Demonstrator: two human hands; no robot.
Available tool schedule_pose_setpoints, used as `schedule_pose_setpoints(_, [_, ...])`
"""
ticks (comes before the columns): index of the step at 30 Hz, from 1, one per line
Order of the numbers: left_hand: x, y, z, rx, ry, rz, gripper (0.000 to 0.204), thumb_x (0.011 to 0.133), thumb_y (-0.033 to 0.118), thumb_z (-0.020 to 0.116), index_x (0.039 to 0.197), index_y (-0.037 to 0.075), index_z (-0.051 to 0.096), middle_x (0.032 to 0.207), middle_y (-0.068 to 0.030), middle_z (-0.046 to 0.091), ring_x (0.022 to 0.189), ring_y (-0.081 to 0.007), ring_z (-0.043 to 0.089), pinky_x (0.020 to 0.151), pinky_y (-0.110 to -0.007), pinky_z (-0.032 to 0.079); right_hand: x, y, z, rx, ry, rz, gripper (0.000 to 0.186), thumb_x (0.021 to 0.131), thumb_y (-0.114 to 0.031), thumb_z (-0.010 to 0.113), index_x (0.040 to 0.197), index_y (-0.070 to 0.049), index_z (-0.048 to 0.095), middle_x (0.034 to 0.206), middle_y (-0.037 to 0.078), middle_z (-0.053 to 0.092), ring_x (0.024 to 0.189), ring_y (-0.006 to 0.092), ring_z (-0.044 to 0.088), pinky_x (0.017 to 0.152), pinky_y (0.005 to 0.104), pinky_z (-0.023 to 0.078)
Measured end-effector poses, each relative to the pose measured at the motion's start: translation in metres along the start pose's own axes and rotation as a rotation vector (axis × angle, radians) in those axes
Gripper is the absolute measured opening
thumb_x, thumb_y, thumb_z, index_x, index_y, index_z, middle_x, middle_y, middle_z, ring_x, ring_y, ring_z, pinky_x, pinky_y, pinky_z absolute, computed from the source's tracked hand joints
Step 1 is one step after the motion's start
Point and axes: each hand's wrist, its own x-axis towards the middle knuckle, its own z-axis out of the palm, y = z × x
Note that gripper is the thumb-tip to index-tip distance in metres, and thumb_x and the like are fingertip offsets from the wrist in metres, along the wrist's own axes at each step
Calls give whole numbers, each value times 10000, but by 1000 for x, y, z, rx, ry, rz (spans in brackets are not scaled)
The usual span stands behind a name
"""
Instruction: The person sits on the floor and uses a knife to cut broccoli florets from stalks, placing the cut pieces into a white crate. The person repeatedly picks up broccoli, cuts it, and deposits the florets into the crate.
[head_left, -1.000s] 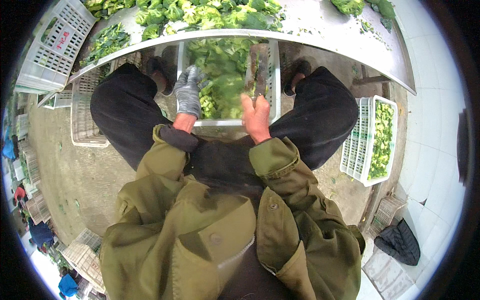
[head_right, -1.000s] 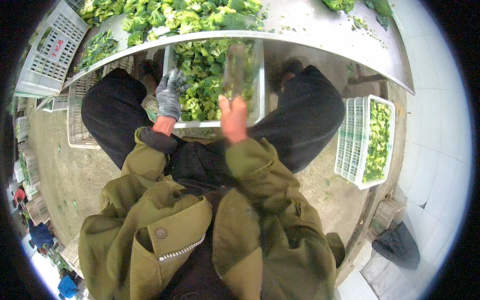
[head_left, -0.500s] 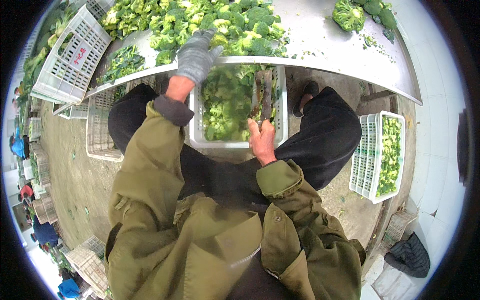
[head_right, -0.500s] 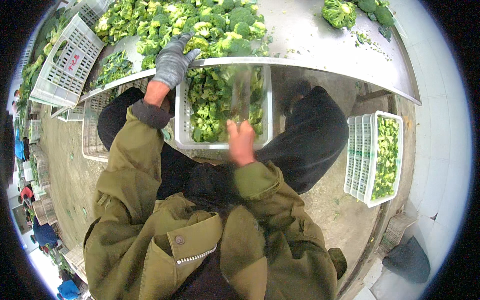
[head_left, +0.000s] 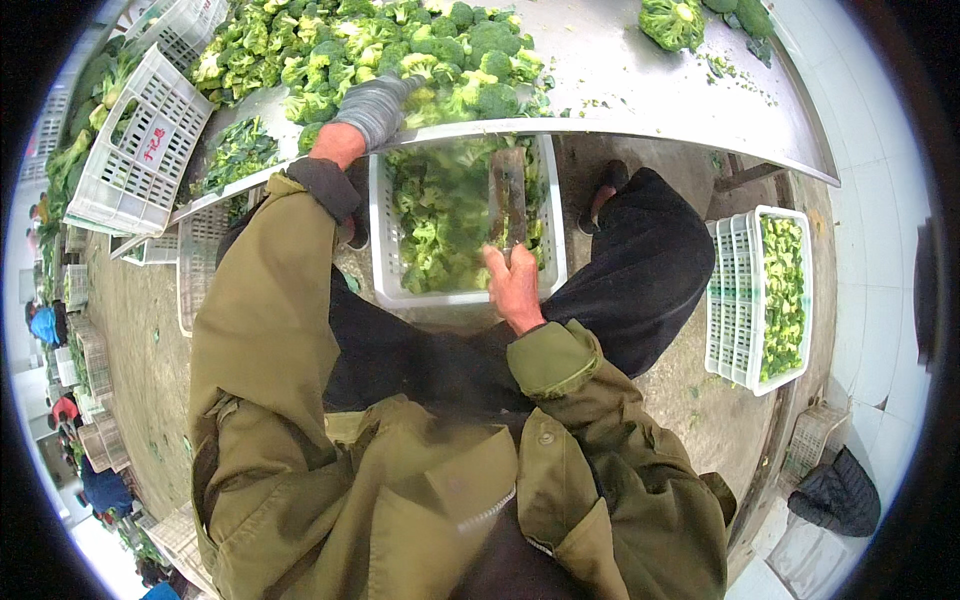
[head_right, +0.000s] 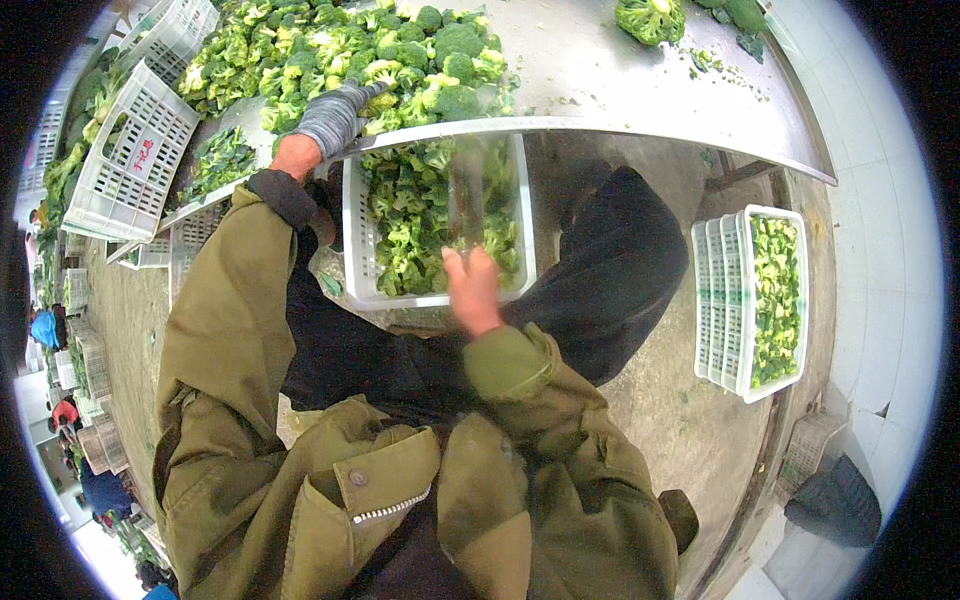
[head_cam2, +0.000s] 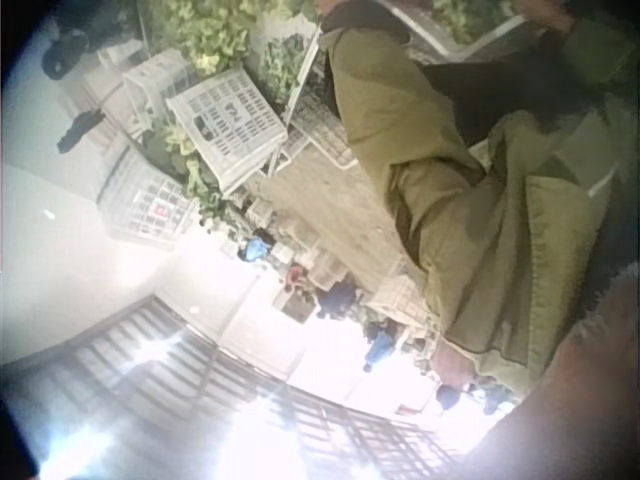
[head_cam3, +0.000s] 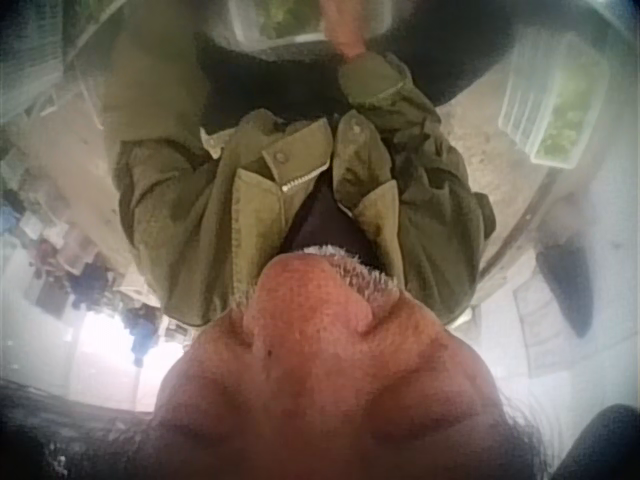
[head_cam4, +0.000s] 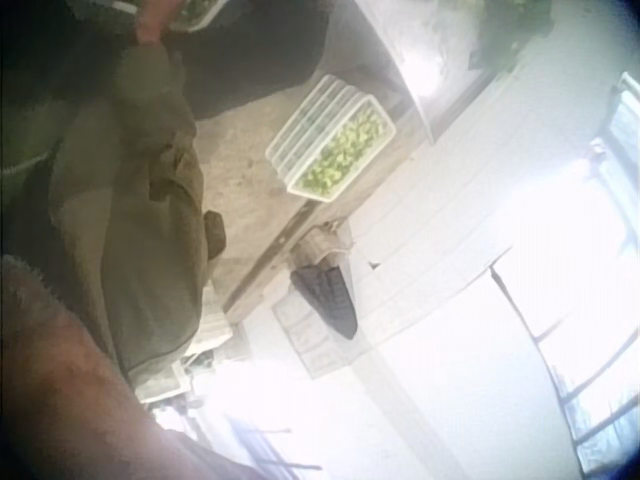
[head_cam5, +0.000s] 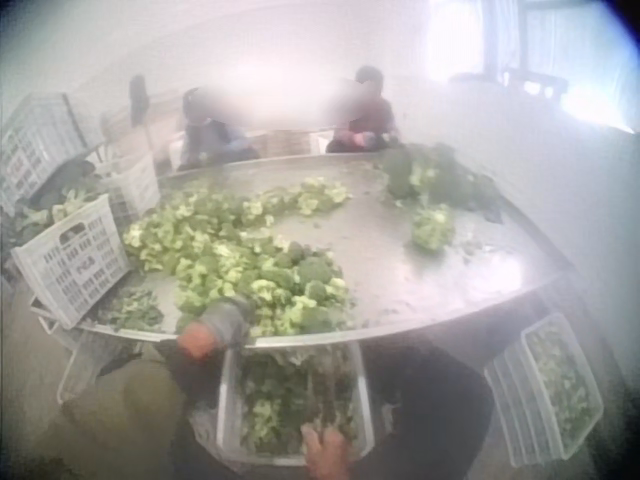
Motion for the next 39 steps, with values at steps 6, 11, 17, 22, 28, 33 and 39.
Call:
schedule_pose_setpoints(6, [-5, -15, 0, -143, 90, -87, 487, 867, 233, 739, 1334, 166, 616, 1247, -193, 634, 1075, -371, 639, 926, -430, 515, -2, -8, -5, -23, 8, 52, 338, 926, -223, 677, 750, 34, 546, 636, 156, 578, 585, 249, 527, 584, 434, 426])
schedule_pose_setpoints(11, [-16, -24, 6, -586, 395, -167, 502, 894, 229, 751, 1333, 40, 600, 1111, -208, 704, 979, -271, 692, 830, -368, 558, -3, -13, -3, -1, 8, 70, 335, 926, -208, 682, 757, 42, 539, 652, 153, 577, 593, 233, 517, 579, 428, 421])
schedule_pose_setpoints(17, [-36, -10, 9, -1732, 444, -514, 378, 910, 111, 718, 1249, -22, 615, 1084, -157, 703, 827, -233, 717, 619, -347, 620, -6, -38, -5, -35, -22, -26, 282, 956, -190, 658, 800, 16, 546, 656, 91, 557, 579, 171, 493, 539, 379, 401])
schedule_pose_setpoints(22, [-70, 22, 13, -2260, 324, -277, 312, 917, 42, 671, 1219, -9, 611, 1201, -160, 672, 1049, -381, 684, 852, -488, 626, -15, -90, -5, -68, -31, -272, 274, 949, -170, 669, 792, 27, 562, 652, 135, 592, 572, 228, 546, 548, 411, 417])
schedule_pose_setpoints(28, [-95, 76, 33, -2382, 359, -371, 309, 937, 58, 646, 1246, 53, 630, 1188, -74, 645, 1043, -242, 656, 861, -476, 620, -13, -123, -3, -161, -42, -423, 182, 955, -141, 649, 921, 26, 586, 703, 177, 616, 586, 341, 577, 565, 444, 442])
schedule_pose_setpoints(33, [-105, 107, 47, -2306, 397, -522, 282, 950, 79, 657, 1229, 53, 638, 1116, -48, 664, 959, -175, 663, 805, -360, 618, -11, -123, -4, -376, 25, -500, 205, 958, -152, 627, 1040, 35, 615, 771, 226, 641, 693, 414, 631, 623, 473, 474])
schedule_pose_setpoints(39, [-105, 123, 39, -2363, 410, -505, 270, 953, 80, 661, 1221, 57, 639, 1129, -56, 662, 940, -197, 665, 834, -372, 613, -12, -127, -13, -444, 57, -615, 198, 962, -164, 646, 1002, 16, 572, 806, 220, 632, 701, 409, 636, 620, 483, 482])
